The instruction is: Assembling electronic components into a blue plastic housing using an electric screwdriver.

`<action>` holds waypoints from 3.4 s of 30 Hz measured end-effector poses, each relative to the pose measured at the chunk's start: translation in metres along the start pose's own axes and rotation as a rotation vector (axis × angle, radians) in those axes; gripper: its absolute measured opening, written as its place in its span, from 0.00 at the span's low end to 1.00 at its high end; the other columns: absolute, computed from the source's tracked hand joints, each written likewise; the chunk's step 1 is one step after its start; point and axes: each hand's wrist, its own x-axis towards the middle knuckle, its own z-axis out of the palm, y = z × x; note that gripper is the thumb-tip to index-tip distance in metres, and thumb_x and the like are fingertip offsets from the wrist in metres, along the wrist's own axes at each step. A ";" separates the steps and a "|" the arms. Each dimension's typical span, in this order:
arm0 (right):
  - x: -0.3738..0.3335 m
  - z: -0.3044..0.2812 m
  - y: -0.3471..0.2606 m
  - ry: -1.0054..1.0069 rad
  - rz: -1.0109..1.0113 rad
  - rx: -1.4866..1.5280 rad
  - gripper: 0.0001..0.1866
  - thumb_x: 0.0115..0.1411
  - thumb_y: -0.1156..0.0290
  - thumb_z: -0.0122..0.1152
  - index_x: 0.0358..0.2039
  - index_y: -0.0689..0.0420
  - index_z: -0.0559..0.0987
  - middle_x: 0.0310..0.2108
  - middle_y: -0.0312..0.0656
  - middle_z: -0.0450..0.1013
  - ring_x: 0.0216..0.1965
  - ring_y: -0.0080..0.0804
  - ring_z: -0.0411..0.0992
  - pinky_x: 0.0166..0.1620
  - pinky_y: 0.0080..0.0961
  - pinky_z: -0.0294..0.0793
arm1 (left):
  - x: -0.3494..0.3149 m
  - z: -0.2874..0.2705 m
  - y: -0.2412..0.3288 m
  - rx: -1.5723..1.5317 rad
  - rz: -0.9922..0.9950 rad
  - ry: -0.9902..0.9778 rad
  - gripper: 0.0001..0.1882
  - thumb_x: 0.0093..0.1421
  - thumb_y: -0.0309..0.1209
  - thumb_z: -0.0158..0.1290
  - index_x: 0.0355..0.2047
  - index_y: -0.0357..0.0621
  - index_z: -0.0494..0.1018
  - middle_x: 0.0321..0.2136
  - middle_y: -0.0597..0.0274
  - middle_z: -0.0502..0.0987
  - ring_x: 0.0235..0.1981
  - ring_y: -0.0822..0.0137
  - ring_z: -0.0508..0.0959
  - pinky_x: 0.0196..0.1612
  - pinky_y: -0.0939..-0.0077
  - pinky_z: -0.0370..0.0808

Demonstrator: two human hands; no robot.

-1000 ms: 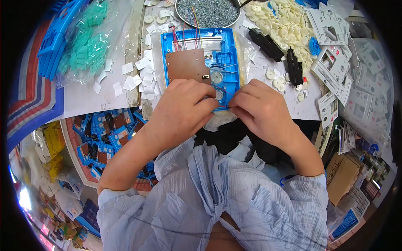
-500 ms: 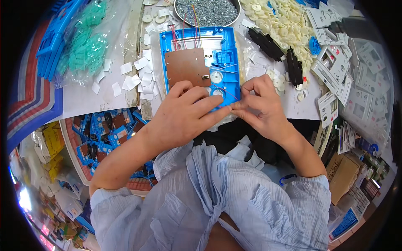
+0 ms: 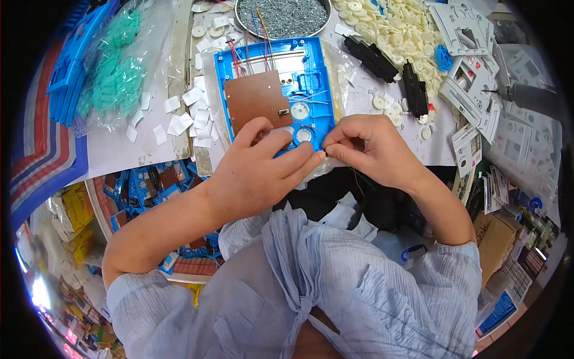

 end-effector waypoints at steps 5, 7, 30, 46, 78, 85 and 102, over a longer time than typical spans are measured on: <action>0.003 -0.001 -0.013 -0.018 -0.115 -0.275 0.05 0.57 0.71 0.64 0.31 0.58 0.81 0.24 0.47 0.77 0.27 0.48 0.77 0.32 0.43 0.75 | 0.001 0.003 0.006 0.029 0.001 0.002 0.25 0.52 0.30 0.56 0.53 0.43 0.78 0.46 0.66 0.76 0.42 0.63 0.74 0.49 0.60 0.70; 0.005 -0.002 -0.018 -0.030 -0.110 -0.333 0.04 0.58 0.71 0.63 0.31 0.58 0.80 0.25 0.47 0.78 0.28 0.52 0.77 0.33 0.45 0.75 | 0.002 0.003 0.006 0.046 0.002 0.010 0.24 0.52 0.30 0.55 0.52 0.42 0.79 0.45 0.66 0.75 0.42 0.63 0.74 0.49 0.60 0.70; 0.100 0.020 -0.042 0.361 -0.285 -0.113 0.05 0.54 0.70 0.68 0.27 0.57 0.83 0.26 0.44 0.78 0.31 0.46 0.77 0.37 0.39 0.77 | -0.002 -0.006 -0.047 -0.166 -0.520 0.485 0.13 0.58 0.23 0.60 0.44 0.39 0.74 0.43 0.52 0.76 0.39 0.55 0.79 0.44 0.63 0.75; 0.059 0.024 -0.053 0.257 -0.608 -0.746 0.15 0.50 0.71 0.67 0.40 0.58 0.84 0.43 0.43 0.75 0.50 0.50 0.71 0.52 0.39 0.75 | 0.029 -0.013 -0.089 0.080 -0.562 0.602 0.08 0.55 0.33 0.65 0.35 0.48 0.85 0.33 0.62 0.79 0.35 0.59 0.79 0.44 0.64 0.71; 0.058 0.020 -0.037 0.255 -0.587 -0.831 0.05 0.47 0.69 0.61 0.25 0.54 0.77 0.27 0.36 0.69 0.36 0.35 0.70 0.37 0.34 0.68 | 0.048 -0.029 -0.101 -0.386 -0.506 0.129 0.07 0.58 0.27 0.61 0.35 0.38 0.81 0.29 0.53 0.82 0.31 0.58 0.83 0.38 0.67 0.78; 0.057 0.023 -0.028 0.291 -0.587 -0.766 0.06 0.48 0.69 0.61 0.26 0.55 0.76 0.28 0.36 0.69 0.34 0.36 0.69 0.36 0.34 0.68 | 0.059 -0.031 -0.109 -0.303 -0.337 -0.031 0.06 0.55 0.27 0.60 0.28 0.37 0.78 0.29 0.52 0.79 0.34 0.49 0.79 0.38 0.57 0.76; 0.056 0.027 -0.026 0.320 -0.604 -0.742 0.06 0.47 0.69 0.63 0.23 0.55 0.77 0.26 0.37 0.68 0.34 0.35 0.69 0.36 0.34 0.67 | 0.055 -0.034 -0.072 -0.066 -0.284 -0.158 0.08 0.50 0.28 0.61 0.27 0.39 0.73 0.30 0.53 0.74 0.33 0.50 0.80 0.33 0.58 0.78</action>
